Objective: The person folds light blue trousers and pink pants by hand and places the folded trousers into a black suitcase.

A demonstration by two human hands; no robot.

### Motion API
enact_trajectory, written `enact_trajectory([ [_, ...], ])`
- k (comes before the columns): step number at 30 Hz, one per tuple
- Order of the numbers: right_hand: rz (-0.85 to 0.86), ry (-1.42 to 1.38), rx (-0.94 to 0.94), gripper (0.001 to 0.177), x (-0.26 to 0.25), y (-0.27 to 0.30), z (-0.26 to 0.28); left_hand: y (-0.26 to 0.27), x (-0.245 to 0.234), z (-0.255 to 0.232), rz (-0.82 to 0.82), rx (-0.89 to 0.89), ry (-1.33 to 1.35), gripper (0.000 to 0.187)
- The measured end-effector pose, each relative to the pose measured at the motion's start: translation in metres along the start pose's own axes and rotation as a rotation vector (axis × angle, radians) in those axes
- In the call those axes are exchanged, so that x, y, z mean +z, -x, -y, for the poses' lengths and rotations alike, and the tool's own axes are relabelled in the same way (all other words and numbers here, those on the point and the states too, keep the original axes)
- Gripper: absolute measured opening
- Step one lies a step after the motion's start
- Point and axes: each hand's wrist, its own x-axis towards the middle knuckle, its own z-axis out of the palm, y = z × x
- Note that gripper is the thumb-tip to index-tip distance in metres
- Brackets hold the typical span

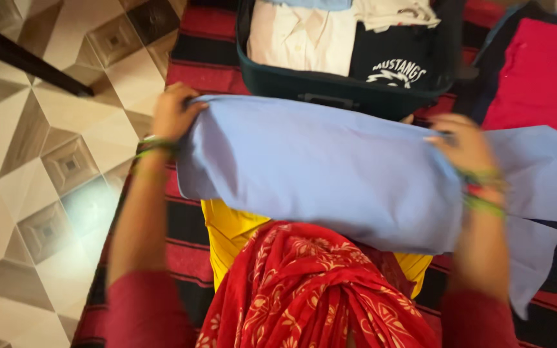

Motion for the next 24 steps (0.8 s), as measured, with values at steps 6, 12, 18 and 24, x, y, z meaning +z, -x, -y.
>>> enact_trajectory([
  [6,0.532,0.005,0.278,0.035,0.095,-0.041,-0.04,0.035,0.119,0.093,0.319,-0.31,-0.325,0.019],
  [12,-0.051,-0.065,0.129,0.014,0.07,-0.002,-0.009,0.018,0.088,0.047,-0.056,-0.233,-0.113,0.018],
  [18,-0.251,-0.303,0.243,0.004,-0.027,0.102,0.075,0.072,-0.026,-0.108,-0.235,0.033,-0.263,0.015],
  [24,0.339,-0.112,0.564,0.016,-0.059,0.178,0.089,0.132,-0.049,-0.159,0.263,-0.05,-0.064,0.025],
])
